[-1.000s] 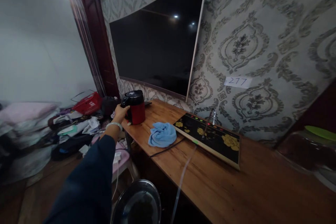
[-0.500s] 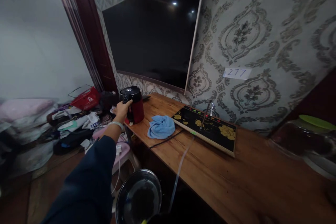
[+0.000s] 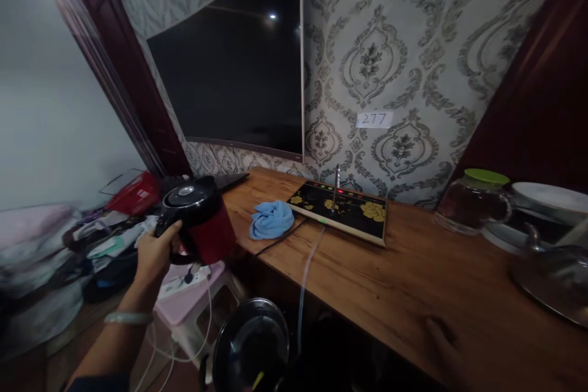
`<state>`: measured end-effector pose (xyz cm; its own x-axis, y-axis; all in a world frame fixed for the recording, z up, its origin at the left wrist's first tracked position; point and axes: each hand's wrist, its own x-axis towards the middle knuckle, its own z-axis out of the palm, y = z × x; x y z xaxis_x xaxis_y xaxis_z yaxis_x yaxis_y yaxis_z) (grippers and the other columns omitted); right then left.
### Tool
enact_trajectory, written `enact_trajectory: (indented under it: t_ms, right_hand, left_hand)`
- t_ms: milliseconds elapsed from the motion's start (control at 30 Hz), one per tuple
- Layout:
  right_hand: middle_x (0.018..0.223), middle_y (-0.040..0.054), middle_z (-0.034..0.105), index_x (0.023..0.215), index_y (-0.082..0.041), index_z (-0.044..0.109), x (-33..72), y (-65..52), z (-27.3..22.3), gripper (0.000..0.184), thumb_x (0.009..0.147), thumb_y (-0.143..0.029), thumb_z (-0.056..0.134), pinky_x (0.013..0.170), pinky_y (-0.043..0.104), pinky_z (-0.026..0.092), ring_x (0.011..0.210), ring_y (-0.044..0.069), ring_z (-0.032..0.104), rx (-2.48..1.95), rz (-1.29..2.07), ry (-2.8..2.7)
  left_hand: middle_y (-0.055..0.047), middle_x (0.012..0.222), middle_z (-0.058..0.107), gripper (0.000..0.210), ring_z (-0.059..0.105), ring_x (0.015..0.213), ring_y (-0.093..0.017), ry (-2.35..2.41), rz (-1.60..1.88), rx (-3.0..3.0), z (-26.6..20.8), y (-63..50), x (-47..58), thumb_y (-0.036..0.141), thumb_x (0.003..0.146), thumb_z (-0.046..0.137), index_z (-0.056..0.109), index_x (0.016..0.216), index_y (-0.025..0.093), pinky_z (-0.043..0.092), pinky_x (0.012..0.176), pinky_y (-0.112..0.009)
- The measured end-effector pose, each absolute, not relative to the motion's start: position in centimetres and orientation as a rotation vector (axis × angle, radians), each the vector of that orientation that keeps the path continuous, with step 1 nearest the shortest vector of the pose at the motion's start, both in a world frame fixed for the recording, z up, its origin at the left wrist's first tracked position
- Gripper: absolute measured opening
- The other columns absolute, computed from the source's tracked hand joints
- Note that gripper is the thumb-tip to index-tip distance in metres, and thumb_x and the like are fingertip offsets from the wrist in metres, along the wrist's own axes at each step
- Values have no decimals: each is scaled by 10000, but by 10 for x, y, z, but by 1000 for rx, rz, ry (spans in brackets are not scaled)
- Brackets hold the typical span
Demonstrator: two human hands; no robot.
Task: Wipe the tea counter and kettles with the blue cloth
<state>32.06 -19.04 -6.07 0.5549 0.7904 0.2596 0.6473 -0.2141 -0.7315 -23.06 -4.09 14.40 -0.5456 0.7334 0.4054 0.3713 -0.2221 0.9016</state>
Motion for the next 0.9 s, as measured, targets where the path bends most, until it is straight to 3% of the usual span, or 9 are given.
enact_trajectory:
  t_ms: [167,267,433,567,733,833,900]
  right_hand:
    - [682,70,702,716,-295,690,316,-186,-44,256,745,-481,516,570,389,541,672,294,686,-1874,332,-1150]
    - [768,96,728,825,-265,704,296,-178,-24,325,787,-508,491,567,376,552,679,283,690,-1773,392,-1200]
    - [1011,73,731,976,-259,703,232,-166,51,338,842,-521,537,794,348,565,919,251,687,-1507,390,-1436]
    - [1081,73,698,1106,-264,676,180,-164,134,249,923,-355,535,922,416,518,1039,246,637,-951,168,-1828]
    - [1376,69,565,1335,-283,551,156,-152,180,479,888,-446,612,1100,500,382,1303,280,471,-809,209,-2016]
    - [1277,86,628,1278,-248,598,165,-139,175,439,911,-480,541,960,427,498,1156,254,585,-968,440,-1834]
    - [1011,79,705,1213,-208,642,175,-132,168,452,901,-509,514,735,334,552,872,206,665,-1084,671,-1708]
  left_hand:
    - [45,370,392,432,339,364,-87,1737,1661,1285,149,-107,-227,451,588,737,406,451,209,268,371,-224]
    - [48,376,381,429,326,364,-85,1713,1590,1301,148,-136,-218,458,598,727,406,458,209,258,371,-220]
    - [48,361,381,419,312,362,-77,1664,1467,1369,150,-170,-191,474,601,711,420,461,207,261,377,-212]
    - [56,385,403,365,330,359,-74,1626,1316,1421,153,-183,-166,472,560,731,495,513,197,263,366,-202]
    - [60,399,413,298,331,364,-71,1495,1201,1512,157,-189,-139,437,551,733,571,561,187,265,356,-197]
    - [52,386,413,301,338,367,-75,1430,1171,1553,161,-190,-127,431,546,741,565,526,188,254,352,-199]
    - [45,388,419,300,358,381,-84,1388,1162,1571,164,-190,-121,430,543,750,571,516,190,252,350,-199]
